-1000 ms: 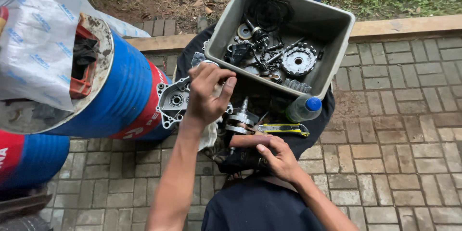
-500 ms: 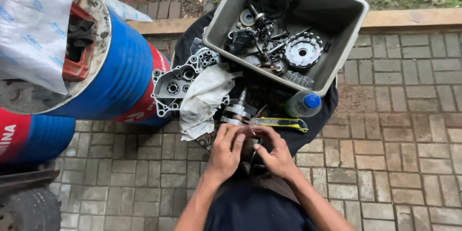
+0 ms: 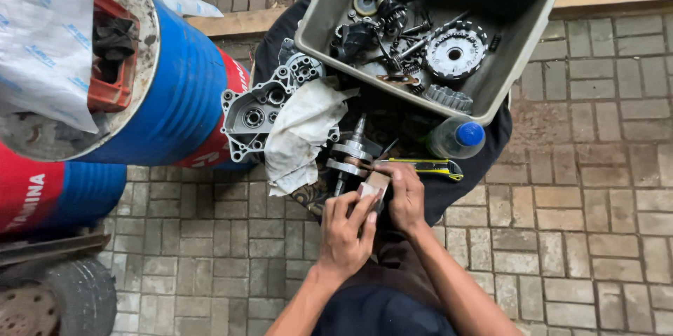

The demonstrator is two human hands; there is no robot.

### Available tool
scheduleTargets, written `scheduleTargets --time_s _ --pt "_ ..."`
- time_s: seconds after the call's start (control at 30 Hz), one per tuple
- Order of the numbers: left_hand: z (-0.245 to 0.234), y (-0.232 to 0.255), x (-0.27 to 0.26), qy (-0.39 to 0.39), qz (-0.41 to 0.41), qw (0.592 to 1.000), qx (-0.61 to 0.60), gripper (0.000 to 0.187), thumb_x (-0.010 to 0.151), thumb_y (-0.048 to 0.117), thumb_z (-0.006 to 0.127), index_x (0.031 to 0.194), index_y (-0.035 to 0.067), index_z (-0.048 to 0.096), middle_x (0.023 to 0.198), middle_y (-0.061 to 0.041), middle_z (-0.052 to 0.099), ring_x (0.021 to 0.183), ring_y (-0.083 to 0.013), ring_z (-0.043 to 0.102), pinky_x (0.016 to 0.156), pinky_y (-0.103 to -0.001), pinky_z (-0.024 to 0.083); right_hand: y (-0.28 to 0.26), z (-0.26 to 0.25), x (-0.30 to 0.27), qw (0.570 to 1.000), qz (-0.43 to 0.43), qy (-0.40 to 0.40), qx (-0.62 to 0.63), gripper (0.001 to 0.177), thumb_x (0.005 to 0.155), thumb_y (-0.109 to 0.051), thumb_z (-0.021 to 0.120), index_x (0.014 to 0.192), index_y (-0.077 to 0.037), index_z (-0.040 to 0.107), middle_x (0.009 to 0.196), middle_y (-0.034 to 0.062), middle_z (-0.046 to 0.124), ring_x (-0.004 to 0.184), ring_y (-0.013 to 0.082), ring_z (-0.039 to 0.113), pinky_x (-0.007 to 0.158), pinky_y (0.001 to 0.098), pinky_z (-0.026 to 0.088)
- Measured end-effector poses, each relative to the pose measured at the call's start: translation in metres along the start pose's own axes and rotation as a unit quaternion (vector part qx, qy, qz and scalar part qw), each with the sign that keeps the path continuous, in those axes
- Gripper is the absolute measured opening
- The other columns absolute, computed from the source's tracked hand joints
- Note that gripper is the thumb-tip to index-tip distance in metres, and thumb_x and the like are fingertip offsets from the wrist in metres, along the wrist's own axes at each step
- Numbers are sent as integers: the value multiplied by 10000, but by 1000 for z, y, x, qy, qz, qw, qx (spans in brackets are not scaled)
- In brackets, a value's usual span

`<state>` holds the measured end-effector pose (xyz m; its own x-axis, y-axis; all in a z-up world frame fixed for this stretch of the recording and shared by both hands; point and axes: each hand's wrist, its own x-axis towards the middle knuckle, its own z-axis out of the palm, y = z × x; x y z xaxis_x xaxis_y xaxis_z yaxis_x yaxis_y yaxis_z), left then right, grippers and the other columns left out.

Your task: The person scrubs a cylindrical metal mechanical part with a sanding block, rotating it to clean different sections. The person then uses a white cloth to wipe the part and continues scrubbing with the sanding block.

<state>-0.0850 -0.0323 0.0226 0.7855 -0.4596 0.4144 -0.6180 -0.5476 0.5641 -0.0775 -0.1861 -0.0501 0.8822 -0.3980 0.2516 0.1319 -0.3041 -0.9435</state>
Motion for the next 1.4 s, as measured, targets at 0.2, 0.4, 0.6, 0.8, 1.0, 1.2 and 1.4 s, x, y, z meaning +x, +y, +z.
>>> scheduleTargets --time_s 0.2,0.4,0.6,0.8,1.0,1.2,1.4 --pt "9 5 -29 -23 -20 998 47 364 1028 224 519 1355 96 616 1407 -134 563 1407 -378 465 1098 -510 415 8 11 -1 999 -22 25 6 468 1096 -262 350 965 -59 751 1013 107 753 981 239 685 923 366 440" --pt "13 -4 -28 -27 -44 998 -31 532 998 200 629 1461 12 445 1476 -232 448 1356 -422 495 1159 -523 423 -9 -3 -16 998 -57 -26 13 515 1089 -331 329 1114 -66 770 1178 69 728 1169 246 529 1074 407 373" --pt "11 -18 -31 28 -38 993 -110 403 1040 115 567 1416 -19 504 1416 -218 535 1302 -377 566 1126 -473 488 7 6 -25 983 101 12 150 416 1074 -267 384 1181 -7 690 1101 169 754 1055 240 711 975 337 532" --pt "9 -16 -14 52 -98 981 -158 302 1029 85 520 1282 -56 607 1269 -217 638 1190 -340 643 1059 -411 526 9 -2 -28 988 120 -23 98 275 1010 -252 547 1098 -67 731 1100 82 772 1061 191 710 980 322 523" --pt "10 1 -17 107 -166 964 -177 371 1032 179 528 1300 -62 616 1282 -204 622 1213 -305 647 1054 -370 549 -4 -4 -54 870 327 117 351 468 963 -222 556 1392 -34 557 1053 198 732 980 247 694 888 341 548" --pt "15 23 -17 99 -21 989 -109 314 1036 65 521 1319 -69 553 1307 -244 569 1199 -392 611 1062 -460 506 45 9 -67 654 444 43 611 484 934 -409 646 1281 -72 652 1204 138 723 1075 261 684 973 384 522" --pt "5 27 -33 30 17 999 -27 592 941 296 677 1404 -16 480 1418 -222 501 1274 -428 522 1123 -538 453 47 10 -42 819 312 -90 472 628 833 -368 758 1337 -16 631 1032 96 684 846 150 621 771 263 490"
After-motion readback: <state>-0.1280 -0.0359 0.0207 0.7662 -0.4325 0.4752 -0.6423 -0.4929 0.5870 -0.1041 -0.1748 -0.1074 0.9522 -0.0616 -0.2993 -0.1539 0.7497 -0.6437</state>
